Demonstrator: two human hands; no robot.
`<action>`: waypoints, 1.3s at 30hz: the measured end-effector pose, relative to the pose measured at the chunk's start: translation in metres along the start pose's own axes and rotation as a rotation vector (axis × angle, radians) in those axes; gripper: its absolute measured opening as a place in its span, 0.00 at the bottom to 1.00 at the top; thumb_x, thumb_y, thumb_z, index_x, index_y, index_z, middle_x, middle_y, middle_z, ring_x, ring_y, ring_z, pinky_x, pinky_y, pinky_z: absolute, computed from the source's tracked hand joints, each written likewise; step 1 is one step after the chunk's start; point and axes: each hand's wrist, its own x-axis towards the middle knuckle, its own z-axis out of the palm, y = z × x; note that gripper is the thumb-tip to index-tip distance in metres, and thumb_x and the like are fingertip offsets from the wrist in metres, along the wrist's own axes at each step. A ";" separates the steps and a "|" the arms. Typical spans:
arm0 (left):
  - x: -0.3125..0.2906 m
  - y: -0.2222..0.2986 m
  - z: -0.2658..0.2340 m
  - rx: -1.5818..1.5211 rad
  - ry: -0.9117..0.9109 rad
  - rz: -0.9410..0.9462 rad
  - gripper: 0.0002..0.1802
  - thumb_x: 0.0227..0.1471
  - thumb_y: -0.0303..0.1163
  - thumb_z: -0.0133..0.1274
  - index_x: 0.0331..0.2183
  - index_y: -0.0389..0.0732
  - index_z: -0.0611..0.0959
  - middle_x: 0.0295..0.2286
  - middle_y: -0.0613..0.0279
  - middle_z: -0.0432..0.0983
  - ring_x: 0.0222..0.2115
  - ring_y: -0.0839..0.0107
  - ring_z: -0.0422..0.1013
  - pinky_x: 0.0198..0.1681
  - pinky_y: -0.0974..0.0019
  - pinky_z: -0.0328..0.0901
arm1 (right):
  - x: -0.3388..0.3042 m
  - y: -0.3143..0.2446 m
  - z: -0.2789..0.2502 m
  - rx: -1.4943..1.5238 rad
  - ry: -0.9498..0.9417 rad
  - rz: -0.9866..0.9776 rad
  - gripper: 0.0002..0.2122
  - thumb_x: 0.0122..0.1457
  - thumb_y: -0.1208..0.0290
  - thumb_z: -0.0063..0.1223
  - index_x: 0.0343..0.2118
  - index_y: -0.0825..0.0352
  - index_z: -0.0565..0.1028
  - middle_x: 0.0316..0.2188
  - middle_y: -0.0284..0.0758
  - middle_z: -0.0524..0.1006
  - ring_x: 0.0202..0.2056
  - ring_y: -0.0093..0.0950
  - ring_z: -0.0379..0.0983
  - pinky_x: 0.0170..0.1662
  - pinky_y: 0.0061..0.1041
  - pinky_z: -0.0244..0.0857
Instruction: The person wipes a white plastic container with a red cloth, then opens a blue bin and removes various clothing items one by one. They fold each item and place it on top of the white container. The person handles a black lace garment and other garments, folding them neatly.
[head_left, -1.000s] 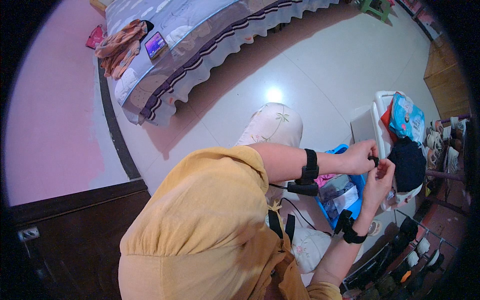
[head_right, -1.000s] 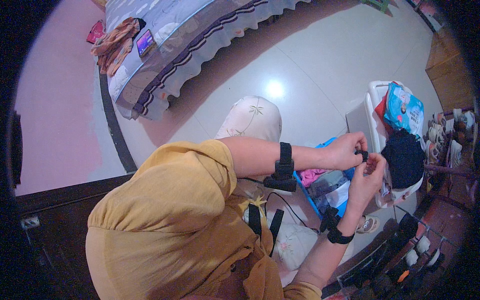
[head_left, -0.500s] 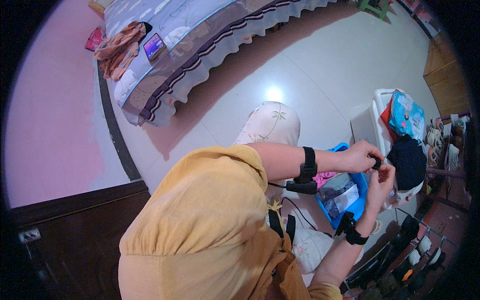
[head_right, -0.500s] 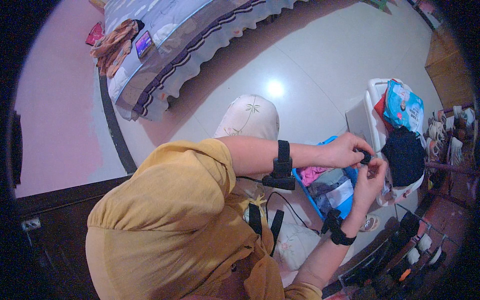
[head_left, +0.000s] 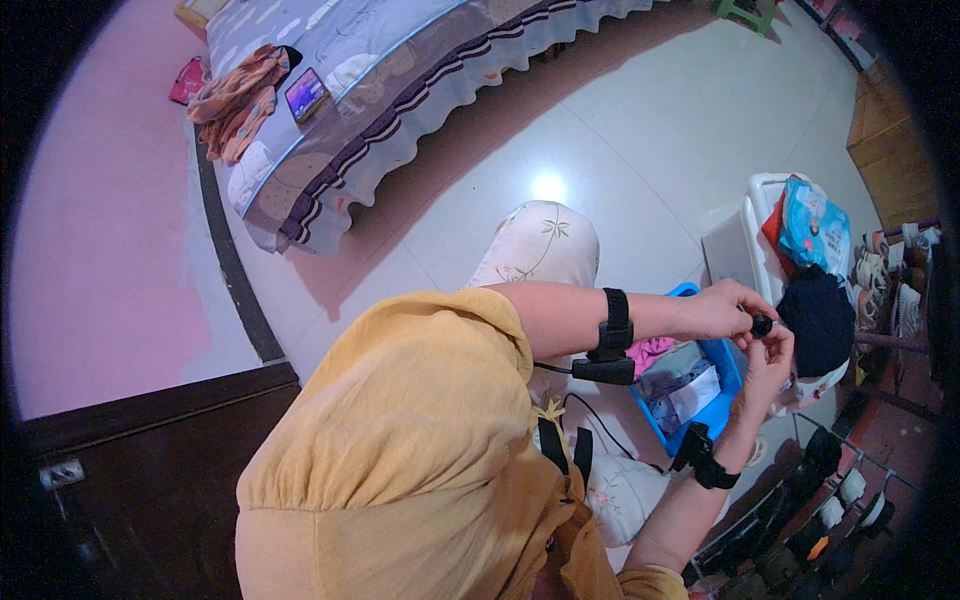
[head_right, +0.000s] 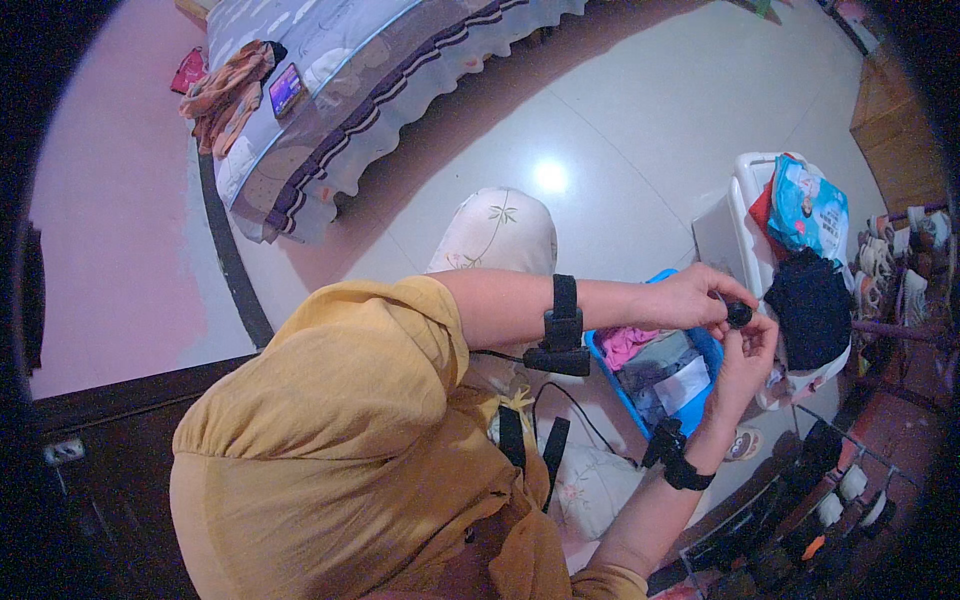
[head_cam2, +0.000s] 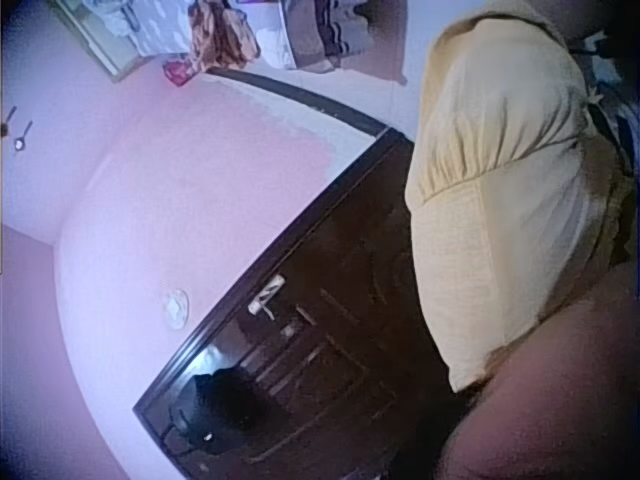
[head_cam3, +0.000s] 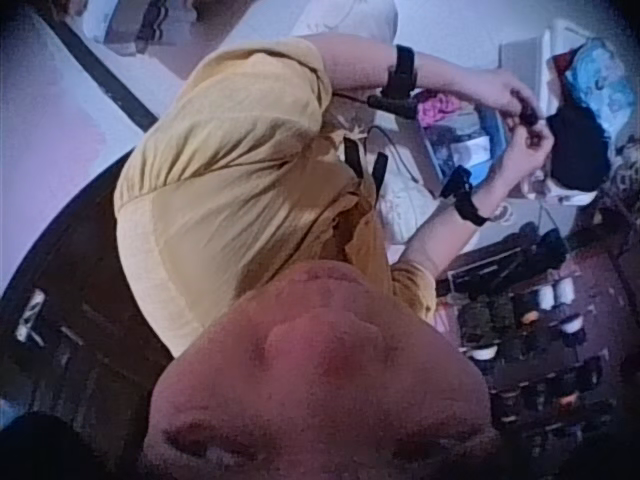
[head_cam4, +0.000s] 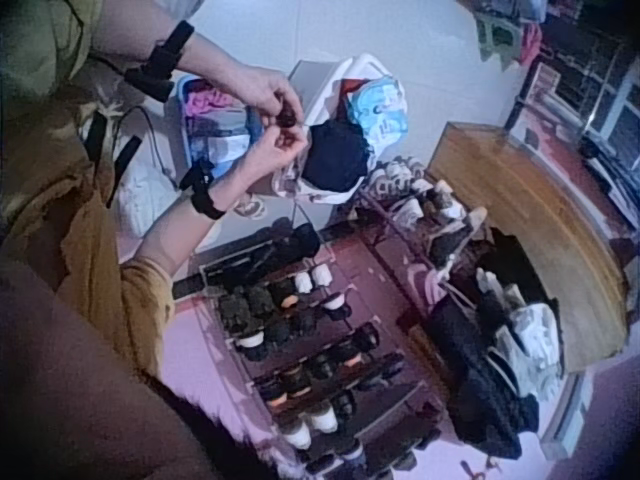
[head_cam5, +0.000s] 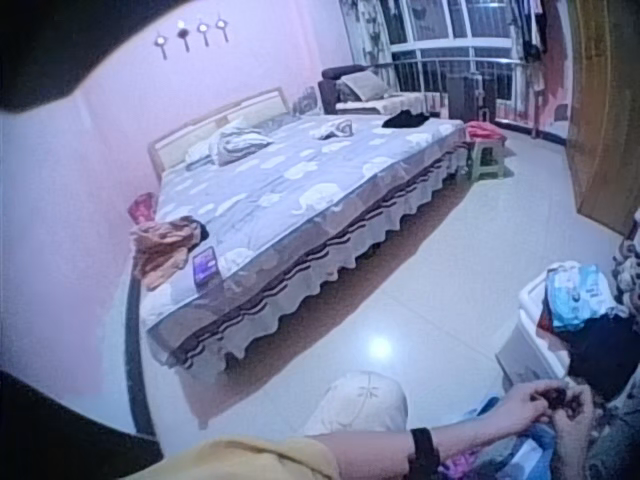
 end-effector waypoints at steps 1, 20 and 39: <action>0.000 0.000 0.000 -0.018 -0.001 -0.006 0.23 0.49 0.17 0.44 0.49 0.31 0.77 0.34 0.54 0.78 0.28 0.74 0.75 0.35 0.70 0.72 | 0.000 0.000 0.000 -0.003 -0.002 -0.003 0.08 0.55 0.84 0.51 0.36 0.66 0.69 0.33 0.26 0.69 0.35 0.16 0.66 0.41 0.16 0.61; 0.005 -0.014 -0.002 0.196 0.033 0.088 0.20 0.50 0.18 0.51 0.47 0.32 0.79 0.30 0.56 0.79 0.26 0.75 0.75 0.31 0.71 0.72 | -0.002 0.005 -0.004 0.035 -0.069 0.071 0.07 0.56 0.85 0.51 0.34 0.66 0.68 0.31 0.27 0.70 0.31 0.17 0.68 0.37 0.16 0.65; -0.012 -0.029 -0.017 0.376 -0.003 -0.178 0.15 0.56 0.28 0.51 0.46 0.38 0.80 0.34 0.62 0.79 0.34 0.77 0.74 0.39 0.71 0.70 | -0.036 0.023 -0.013 -0.374 -0.067 -0.059 0.07 0.52 0.78 0.52 0.35 0.69 0.73 0.29 0.35 0.76 0.31 0.23 0.73 0.37 0.25 0.68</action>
